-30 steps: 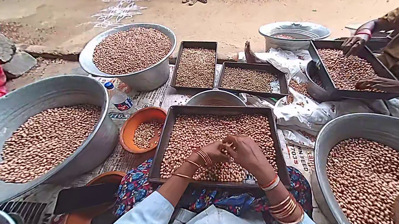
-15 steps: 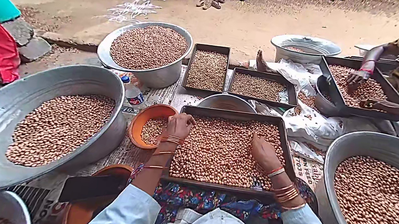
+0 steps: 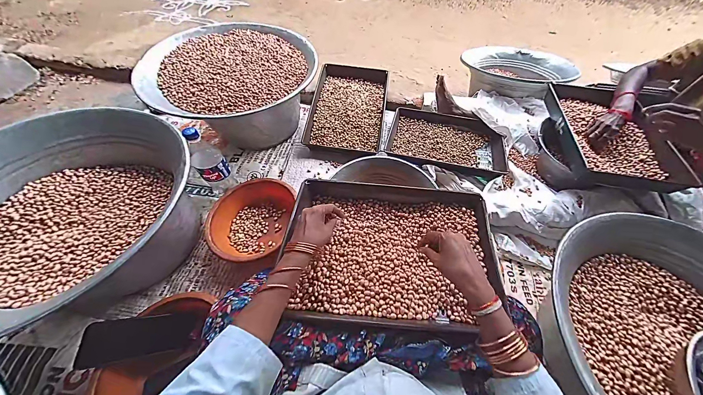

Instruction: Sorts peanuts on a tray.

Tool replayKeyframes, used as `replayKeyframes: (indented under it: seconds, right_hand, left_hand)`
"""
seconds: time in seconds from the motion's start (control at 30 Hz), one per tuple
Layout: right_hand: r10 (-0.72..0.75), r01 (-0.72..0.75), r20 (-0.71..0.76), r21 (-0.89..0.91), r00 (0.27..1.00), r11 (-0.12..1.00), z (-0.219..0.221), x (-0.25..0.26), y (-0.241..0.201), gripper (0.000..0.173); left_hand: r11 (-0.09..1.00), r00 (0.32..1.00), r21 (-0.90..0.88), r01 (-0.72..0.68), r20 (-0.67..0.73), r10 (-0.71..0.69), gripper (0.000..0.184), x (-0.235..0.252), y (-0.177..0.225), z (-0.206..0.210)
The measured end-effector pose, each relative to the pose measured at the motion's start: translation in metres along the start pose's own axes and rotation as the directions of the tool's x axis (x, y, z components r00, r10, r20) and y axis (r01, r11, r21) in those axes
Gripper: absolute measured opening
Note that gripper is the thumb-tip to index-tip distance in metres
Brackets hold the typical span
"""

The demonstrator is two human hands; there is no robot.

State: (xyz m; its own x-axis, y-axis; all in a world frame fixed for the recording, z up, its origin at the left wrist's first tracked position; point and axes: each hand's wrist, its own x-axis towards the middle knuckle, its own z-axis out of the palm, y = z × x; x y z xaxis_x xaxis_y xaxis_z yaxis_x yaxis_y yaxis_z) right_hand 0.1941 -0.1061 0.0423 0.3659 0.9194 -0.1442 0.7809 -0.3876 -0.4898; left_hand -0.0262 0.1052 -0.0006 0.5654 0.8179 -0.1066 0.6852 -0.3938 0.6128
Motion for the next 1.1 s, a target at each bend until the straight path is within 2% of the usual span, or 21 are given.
replayKeyframes:
  seconds: [0.07,0.17,0.2,0.27,0.37,0.47,0.53,0.57,0.63,0.7,0.73,0.8,0.87,0.93,1.0,1.1]
  right_hand:
    - [-0.012,0.012,0.055,0.003,0.998,1.000,0.010,0.000,-0.005,0.021]
    - [-0.046,0.047,0.077,-0.006,0.996,0.999,0.022,0.005,-0.016,0.021]
    - [-0.051,0.053,0.079,-0.021,0.996,0.998,0.024,0.007,-0.020,0.021]
    - [-0.026,0.032,0.095,-0.061,0.995,0.998,0.023,0.008,-0.026,0.022]
    - [-0.006,0.013,0.100,-0.072,0.995,0.997,0.022,0.009,-0.026,0.022]
    - [-0.009,0.020,0.139,-0.081,0.990,0.997,0.029,0.007,-0.025,0.024]
    - [-0.021,0.034,0.160,-0.076,0.987,0.997,0.038,0.004,-0.026,0.026]
    - [-0.027,0.040,0.170,-0.074,0.985,0.996,0.041,0.003,-0.026,0.026]
    - [-0.050,0.059,0.173,-0.050,0.984,0.997,0.044,0.003,-0.024,0.026]
    - [-0.061,0.061,0.161,0.006,0.985,0.998,0.044,0.005,-0.019,0.026]
    - [-0.061,0.056,0.131,0.042,0.989,0.998,0.041,0.006,-0.014,0.026]
    - [-0.026,0.023,0.020,0.104,0.999,0.994,0.032,0.006,-0.006,0.026]
    - [0.037,-0.027,-0.106,0.098,0.994,0.995,0.023,0.004,0.004,0.023]
    - [0.071,-0.064,-0.149,0.053,0.986,0.997,0.017,-0.001,0.011,0.023]
    - [0.071,-0.069,-0.078,0.035,0.994,0.997,0.015,-0.009,0.011,0.022]
    - [0.034,-0.035,0.075,0.022,0.997,0.999,0.029,-0.017,0.004,0.024]
  left_hand:
    - [0.985,1.000,-0.170,0.027,0.004,-0.026,0.023,-0.002,0.002,0.002]
    - [0.942,0.985,-0.335,0.018,0.169,0.042,0.029,-0.014,0.022,0.011]
    - [0.950,0.971,-0.313,-0.011,0.222,0.085,0.031,-0.019,0.031,0.016]
    - [0.985,0.947,-0.142,-0.096,0.293,0.134,0.031,-0.027,0.048,0.026]
    - [0.983,0.945,0.109,-0.148,0.308,0.108,0.031,-0.038,0.065,0.042]
    - [0.975,0.936,0.155,-0.158,0.337,0.098,0.027,-0.041,0.068,0.048]
    - [0.991,0.946,0.031,-0.133,0.301,0.117,0.023,-0.037,0.060,0.042]
    - [0.989,0.955,-0.103,-0.104,0.269,0.128,0.021,-0.033,0.052,0.038]
    - [0.923,0.975,-0.385,0.000,0.205,0.086,0.016,-0.028,0.041,0.025]
    - [0.876,0.988,-0.481,0.038,0.147,0.038,0.016,-0.026,0.036,0.017]
    - [0.904,0.988,-0.427,0.031,0.148,0.036,0.016,-0.025,0.037,0.015]
    - [0.980,0.982,-0.200,-0.022,0.181,0.059,0.020,-0.025,0.044,0.017]
    - [0.996,0.969,0.011,-0.092,0.233,0.087,0.025,-0.028,0.054,0.028]
    - [0.984,0.957,0.127,-0.129,0.276,0.090,0.027,-0.030,0.062,0.039]
    - [0.981,0.954,0.138,-0.136,0.286,0.091,0.027,-0.030,0.065,0.045]
    - [0.992,0.970,0.066,-0.103,0.227,0.086,0.025,-0.032,0.062,0.038]
